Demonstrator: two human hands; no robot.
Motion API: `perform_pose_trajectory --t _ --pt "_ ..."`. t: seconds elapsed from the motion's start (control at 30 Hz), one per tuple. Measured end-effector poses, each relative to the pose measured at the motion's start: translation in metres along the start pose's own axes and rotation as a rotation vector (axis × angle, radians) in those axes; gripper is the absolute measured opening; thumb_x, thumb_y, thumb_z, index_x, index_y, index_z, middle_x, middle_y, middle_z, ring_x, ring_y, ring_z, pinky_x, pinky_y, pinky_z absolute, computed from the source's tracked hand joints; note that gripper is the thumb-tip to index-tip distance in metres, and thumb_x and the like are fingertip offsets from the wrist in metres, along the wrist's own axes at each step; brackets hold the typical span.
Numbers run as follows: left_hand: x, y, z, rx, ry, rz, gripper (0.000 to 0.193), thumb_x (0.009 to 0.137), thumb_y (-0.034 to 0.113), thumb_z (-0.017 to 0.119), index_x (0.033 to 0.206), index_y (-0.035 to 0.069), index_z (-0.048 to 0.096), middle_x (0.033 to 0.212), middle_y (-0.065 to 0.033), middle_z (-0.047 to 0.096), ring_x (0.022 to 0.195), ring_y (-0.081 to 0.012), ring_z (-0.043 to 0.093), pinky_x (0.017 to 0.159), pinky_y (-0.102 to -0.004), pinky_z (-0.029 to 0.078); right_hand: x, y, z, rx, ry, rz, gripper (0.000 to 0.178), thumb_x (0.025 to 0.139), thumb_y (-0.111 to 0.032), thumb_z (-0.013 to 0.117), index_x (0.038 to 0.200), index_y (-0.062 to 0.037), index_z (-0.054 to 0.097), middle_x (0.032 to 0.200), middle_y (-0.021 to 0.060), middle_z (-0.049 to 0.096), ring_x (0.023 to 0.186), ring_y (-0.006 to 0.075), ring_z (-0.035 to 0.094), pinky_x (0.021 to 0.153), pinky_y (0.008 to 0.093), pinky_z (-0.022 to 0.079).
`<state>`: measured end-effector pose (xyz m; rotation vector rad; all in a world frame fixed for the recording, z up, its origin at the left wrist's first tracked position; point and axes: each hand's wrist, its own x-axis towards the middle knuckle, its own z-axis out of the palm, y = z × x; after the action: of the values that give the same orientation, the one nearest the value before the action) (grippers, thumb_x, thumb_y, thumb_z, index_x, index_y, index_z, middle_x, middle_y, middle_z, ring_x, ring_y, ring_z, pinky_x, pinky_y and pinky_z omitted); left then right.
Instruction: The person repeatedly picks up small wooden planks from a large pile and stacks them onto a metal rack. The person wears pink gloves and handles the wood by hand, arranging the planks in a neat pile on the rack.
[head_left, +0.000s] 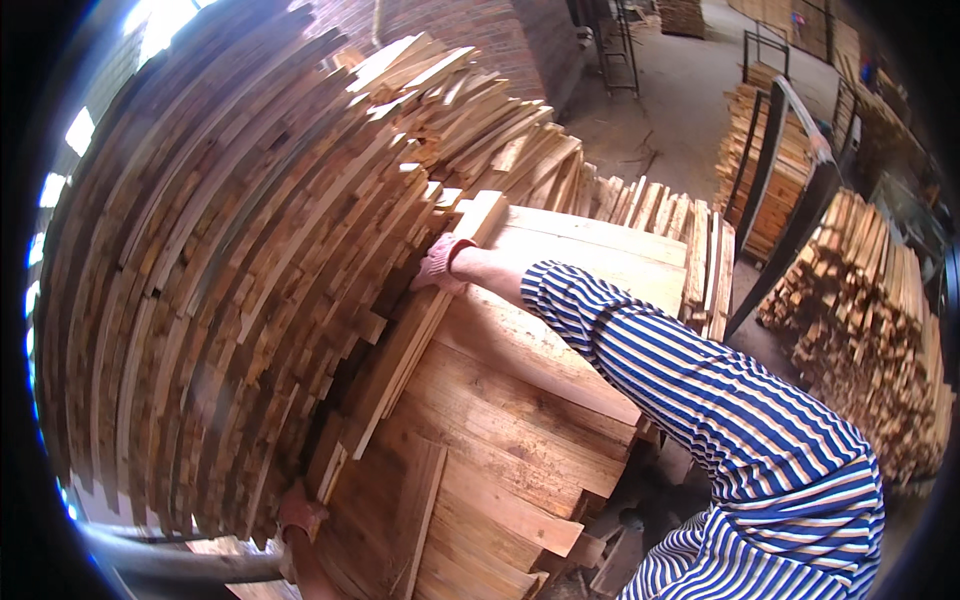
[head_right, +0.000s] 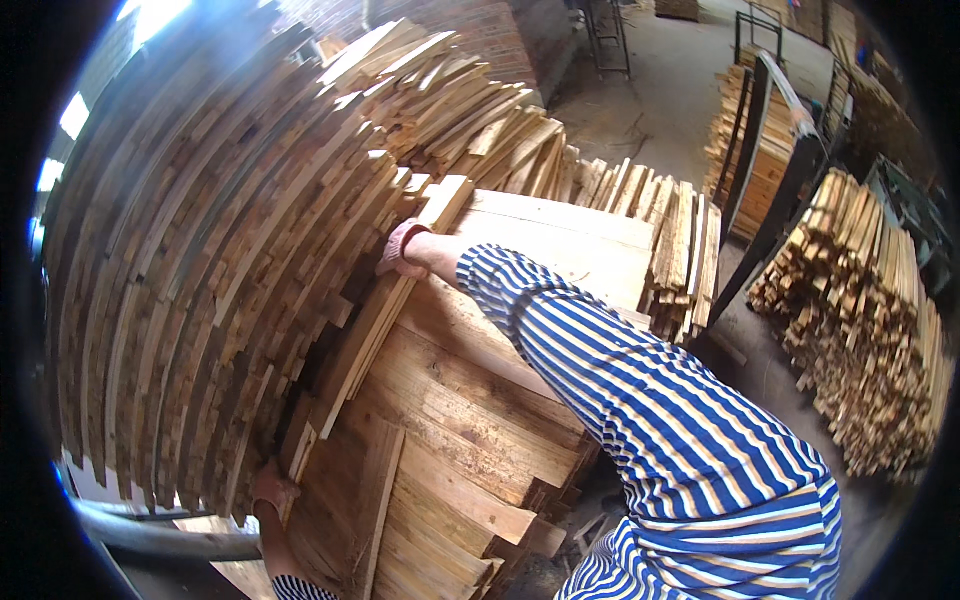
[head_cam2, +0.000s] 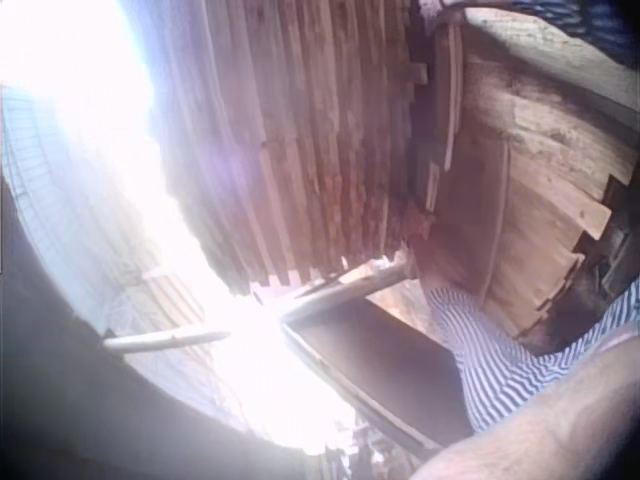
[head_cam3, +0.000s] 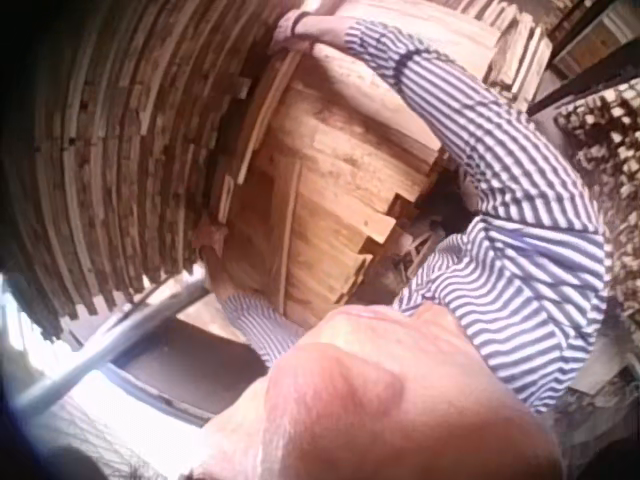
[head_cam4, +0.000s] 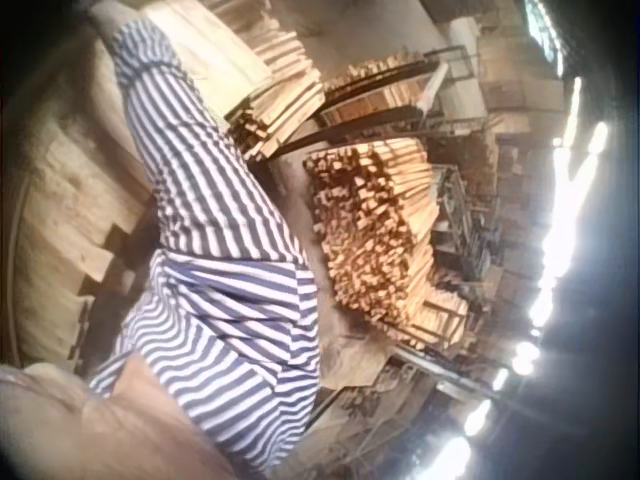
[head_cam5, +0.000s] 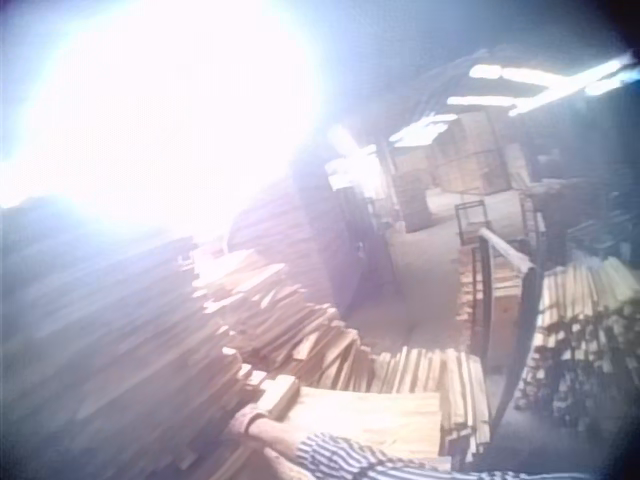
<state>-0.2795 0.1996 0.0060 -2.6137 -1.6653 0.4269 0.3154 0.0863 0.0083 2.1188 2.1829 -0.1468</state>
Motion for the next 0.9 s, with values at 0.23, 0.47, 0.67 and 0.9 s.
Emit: perform_pose_trajectory --t 0.23,0.47,0.67,0.9 --pt "-0.004 0.082 -0.011 0.148 0.026 -0.298 0.087 0.066 0.035 0.081 0.142 0.007 0.048 0.133 -0.0246 0.06 0.117 -0.0436 0.061 0.097 -0.0467 0.052 -0.048 0.007 0.05 0.063 0.62 0.115 0.033 0.095 -0.029 0.052 0.126 -0.0294 0.064 0.113 0.0129 0.062 0.111 0.0343 0.06 0.085 0.0555 0.044" --pt "-0.197 0.21 0.031 -0.125 0.082 0.075 0.093 0.086 0.063 0.068 0.155 0.01 0.035 0.147 -0.0232 0.05 0.136 -0.041 0.047 0.114 -0.0413 0.038 -0.273 -0.098 0.086 0.528 1.318 -0.026 0.048 0.104 -0.036 0.04 0.148 -0.0191 0.047 0.135 0.0194 0.057 0.111 0.0342 0.063 0.084 0.0462 0.057" --pt "-0.204 0.259 0.004 -0.29 0.26 0.005 0.072 0.091 0.053 0.067 0.142 0.005 0.053 0.136 -0.0231 0.059 0.123 -0.0405 0.057 0.104 -0.0454 0.045 -0.458 -0.114 0.146 0.68 1.022 0.619 0.048 0.085 -0.014 0.071 0.132 -0.0162 0.061 0.136 0.0075 0.054 0.116 0.0236 0.062 0.092 0.038 0.059" --pt "-0.189 0.358 -0.034 -0.139 0.175 -0.05 0.058 0.095 0.04 0.065 0.14 0.005 0.055 0.136 -0.0202 0.059 0.125 -0.0356 0.056 0.106 -0.0423 0.044 -0.488 -0.054 0.343 1.089 0.526 1.301 0.059 0.084 -0.022 0.068 0.139 -0.0086 0.052 0.135 0.0214 0.056 0.125 0.0374 0.054 0.105 0.0426 0.046"
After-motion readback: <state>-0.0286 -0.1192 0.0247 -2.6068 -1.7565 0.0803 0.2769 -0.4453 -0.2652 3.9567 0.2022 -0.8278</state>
